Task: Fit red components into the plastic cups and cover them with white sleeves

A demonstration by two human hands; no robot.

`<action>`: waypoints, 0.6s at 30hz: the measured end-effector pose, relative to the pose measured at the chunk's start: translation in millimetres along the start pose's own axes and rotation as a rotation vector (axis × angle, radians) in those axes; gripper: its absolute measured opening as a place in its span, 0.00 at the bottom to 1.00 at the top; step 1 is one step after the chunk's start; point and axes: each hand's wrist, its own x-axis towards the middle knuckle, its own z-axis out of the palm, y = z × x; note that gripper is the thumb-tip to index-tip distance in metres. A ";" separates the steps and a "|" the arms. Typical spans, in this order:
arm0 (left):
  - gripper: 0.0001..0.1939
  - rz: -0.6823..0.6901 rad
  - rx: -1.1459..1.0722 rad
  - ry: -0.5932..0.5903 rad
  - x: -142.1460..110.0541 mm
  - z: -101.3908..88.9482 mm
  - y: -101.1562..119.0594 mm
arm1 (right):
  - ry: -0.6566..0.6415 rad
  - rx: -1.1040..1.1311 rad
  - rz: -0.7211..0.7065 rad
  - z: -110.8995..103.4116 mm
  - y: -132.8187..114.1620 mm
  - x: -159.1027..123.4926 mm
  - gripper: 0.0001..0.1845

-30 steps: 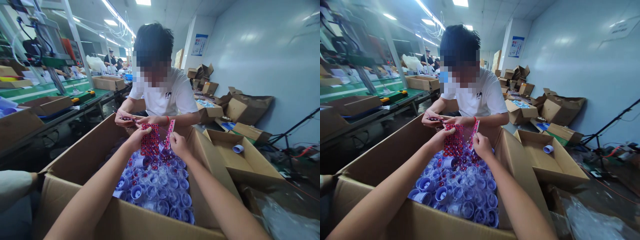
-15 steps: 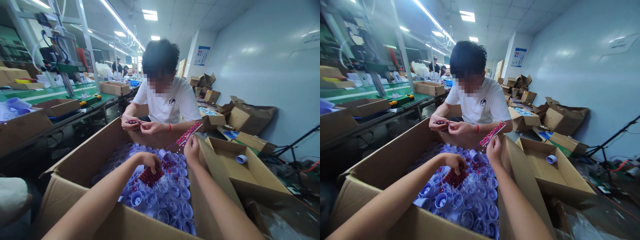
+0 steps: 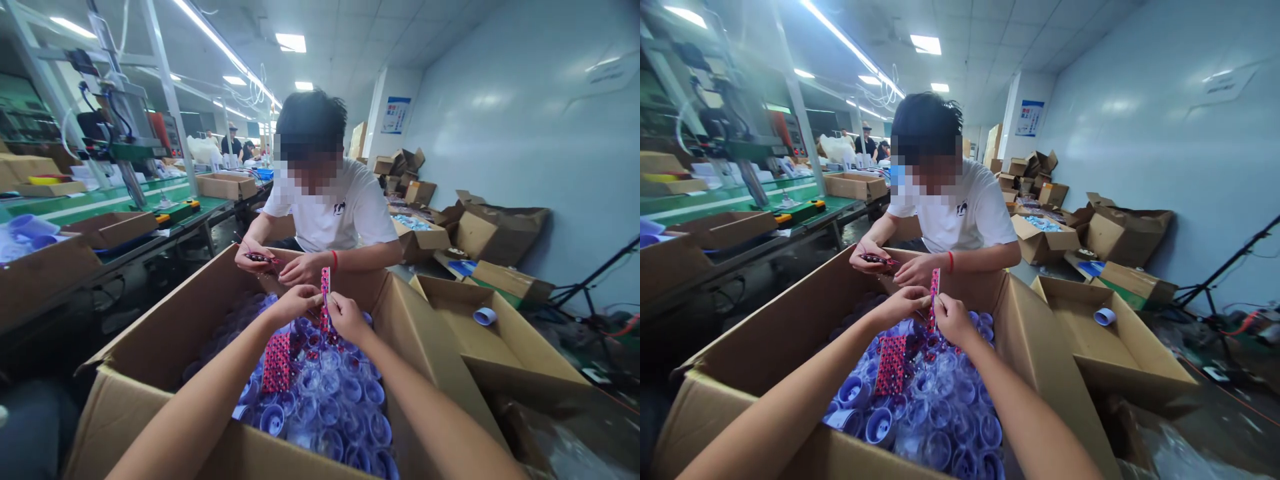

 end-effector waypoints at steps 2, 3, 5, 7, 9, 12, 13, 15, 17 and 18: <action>0.16 -0.012 0.006 -0.012 0.6 -0.4 -3.2 | 0.009 -0.023 0.012 2.1 -0.1 -0.2 0.15; 0.16 -0.015 -0.011 -0.023 0.8 -0.8 -4.0 | 0.009 -0.020 0.016 2.4 0.2 -0.1 0.15; 0.16 -0.016 -0.057 -0.042 0.9 -1.2 -3.7 | -0.008 0.008 0.013 1.8 0.8 0.2 0.15; 0.17 -0.005 -0.070 -0.038 0.8 -0.8 -2.6 | -0.037 0.038 0.002 0.8 1.3 0.7 0.15; 0.17 0.025 -0.021 0.004 1.5 0.4 -2.7 | -0.053 0.050 -0.003 0.6 1.3 1.1 0.15; 0.17 0.061 0.123 0.111 4.8 2.7 -6.5 | -0.030 0.026 0.010 2.5 -0.3 1.4 0.15; 0.17 0.067 0.171 0.149 6.3 3.5 -8.2 | -0.014 0.008 0.021 3.5 -1.3 1.3 0.15; 0.18 0.076 0.248 0.216 9.3 4.9 -11.5 | 0.019 -0.037 0.054 5.7 -3.5 0.8 0.15; 0.18 0.077 0.304 0.252 11.4 5.8 -13.9 | 0.043 -0.083 0.083 7.9 -5.2 -0.2 0.14; 0.17 0.078 0.324 0.263 12.0 6.1 -14.8 | 0.051 -0.103 0.091 8.8 -5.6 -0.7 0.14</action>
